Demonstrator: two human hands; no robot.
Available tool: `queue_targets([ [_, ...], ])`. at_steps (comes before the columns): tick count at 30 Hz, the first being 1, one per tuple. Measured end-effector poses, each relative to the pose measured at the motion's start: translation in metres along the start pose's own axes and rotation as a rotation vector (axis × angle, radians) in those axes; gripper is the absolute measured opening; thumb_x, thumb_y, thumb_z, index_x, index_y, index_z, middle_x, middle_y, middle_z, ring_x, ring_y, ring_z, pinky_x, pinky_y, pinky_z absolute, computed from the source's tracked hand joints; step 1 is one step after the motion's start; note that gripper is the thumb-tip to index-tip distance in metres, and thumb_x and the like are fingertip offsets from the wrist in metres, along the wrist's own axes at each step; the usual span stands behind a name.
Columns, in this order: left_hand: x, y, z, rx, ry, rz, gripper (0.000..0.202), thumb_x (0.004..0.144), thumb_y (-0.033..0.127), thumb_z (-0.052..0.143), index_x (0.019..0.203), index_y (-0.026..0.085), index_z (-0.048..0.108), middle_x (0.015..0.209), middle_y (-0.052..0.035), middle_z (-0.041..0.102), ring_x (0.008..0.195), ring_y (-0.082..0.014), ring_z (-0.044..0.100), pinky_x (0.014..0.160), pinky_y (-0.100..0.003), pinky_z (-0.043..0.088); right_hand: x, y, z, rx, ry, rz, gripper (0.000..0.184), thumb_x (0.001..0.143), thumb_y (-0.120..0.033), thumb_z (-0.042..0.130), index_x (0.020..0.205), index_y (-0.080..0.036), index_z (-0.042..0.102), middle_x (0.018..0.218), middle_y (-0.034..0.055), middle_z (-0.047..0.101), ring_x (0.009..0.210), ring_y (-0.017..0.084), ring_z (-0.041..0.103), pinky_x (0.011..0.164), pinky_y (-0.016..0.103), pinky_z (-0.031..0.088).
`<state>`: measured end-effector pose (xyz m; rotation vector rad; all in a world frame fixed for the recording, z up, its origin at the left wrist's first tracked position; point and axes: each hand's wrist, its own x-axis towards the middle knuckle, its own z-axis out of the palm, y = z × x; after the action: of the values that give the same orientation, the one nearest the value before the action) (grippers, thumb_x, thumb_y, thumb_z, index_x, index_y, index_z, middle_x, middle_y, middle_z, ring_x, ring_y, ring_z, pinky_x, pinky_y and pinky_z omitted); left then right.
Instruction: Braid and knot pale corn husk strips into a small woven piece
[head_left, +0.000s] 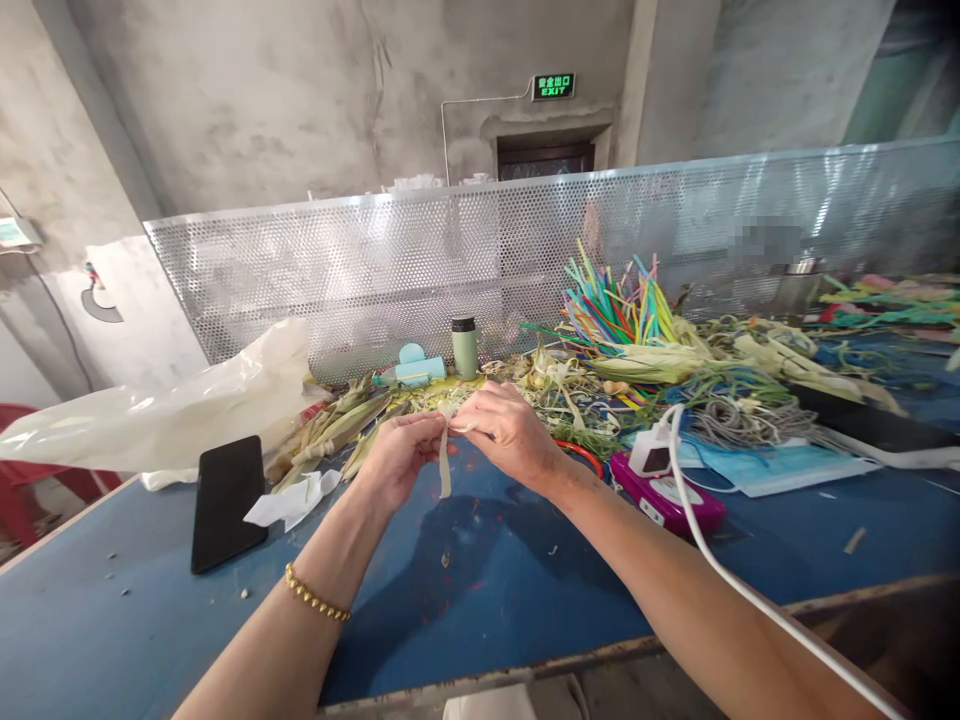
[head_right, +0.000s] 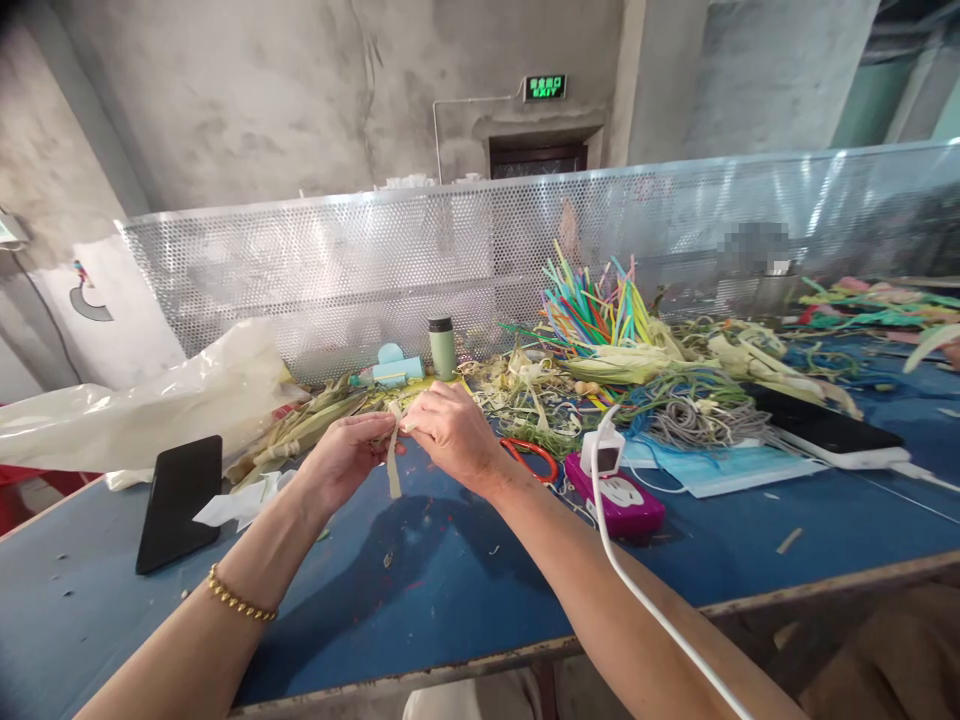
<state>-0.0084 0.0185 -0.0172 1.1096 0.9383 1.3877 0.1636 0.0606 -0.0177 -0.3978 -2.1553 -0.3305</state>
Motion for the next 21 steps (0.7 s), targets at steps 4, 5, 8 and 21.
queue_targets([
  [4,0.002,-0.002,-0.002,0.026,-0.006,0.007,0.030,0.058,0.034,0.084,0.070,0.010,0.071,0.063,-0.0048,0.065,0.054,-0.0138,0.060,0.056,-0.027,0.041,0.001,-0.002,-0.002,-0.032,-0.024,-0.004,0.023,0.096,-0.024,0.055,0.083,-0.022,0.073,0.083,0.0027,0.070,0.082,0.017,0.054,0.080,0.033,0.035],
  [5,0.003,-0.003,-0.003,0.029,-0.008,0.005,0.031,0.057,0.035,0.085,0.070,0.010,0.071,0.062,-0.0048,0.065,0.054,-0.0137,0.060,0.056,-0.027,0.040,0.001,-0.002,-0.002,-0.039,-0.031,-0.006,0.023,0.096,-0.024,0.054,0.083,-0.023,0.073,0.084,0.0028,0.070,0.083,0.017,0.054,0.080,0.034,0.035],
  [8,0.005,-0.006,-0.006,0.026,-0.007,-0.006,0.033,0.055,0.035,0.086,0.071,0.009,0.072,0.061,-0.0051,0.065,0.054,-0.0143,0.061,0.055,-0.027,0.040,0.001,-0.002,-0.002,-0.047,-0.053,-0.019,0.024,0.096,-0.024,0.053,0.083,-0.023,0.073,0.086,0.0030,0.070,0.084,0.018,0.053,0.079,0.034,0.034],
  [21,0.006,-0.005,-0.005,0.046,0.207,0.165,0.031,0.058,0.039,0.083,0.069,0.011,0.074,0.067,-0.0073,0.071,0.059,-0.0133,0.060,0.062,-0.027,0.044,0.001,-0.012,0.003,-0.083,0.036,0.153,0.031,0.094,-0.035,0.057,0.073,-0.017,0.070,0.079,0.0076,0.065,0.081,0.019,0.053,0.080,0.034,0.039],
])
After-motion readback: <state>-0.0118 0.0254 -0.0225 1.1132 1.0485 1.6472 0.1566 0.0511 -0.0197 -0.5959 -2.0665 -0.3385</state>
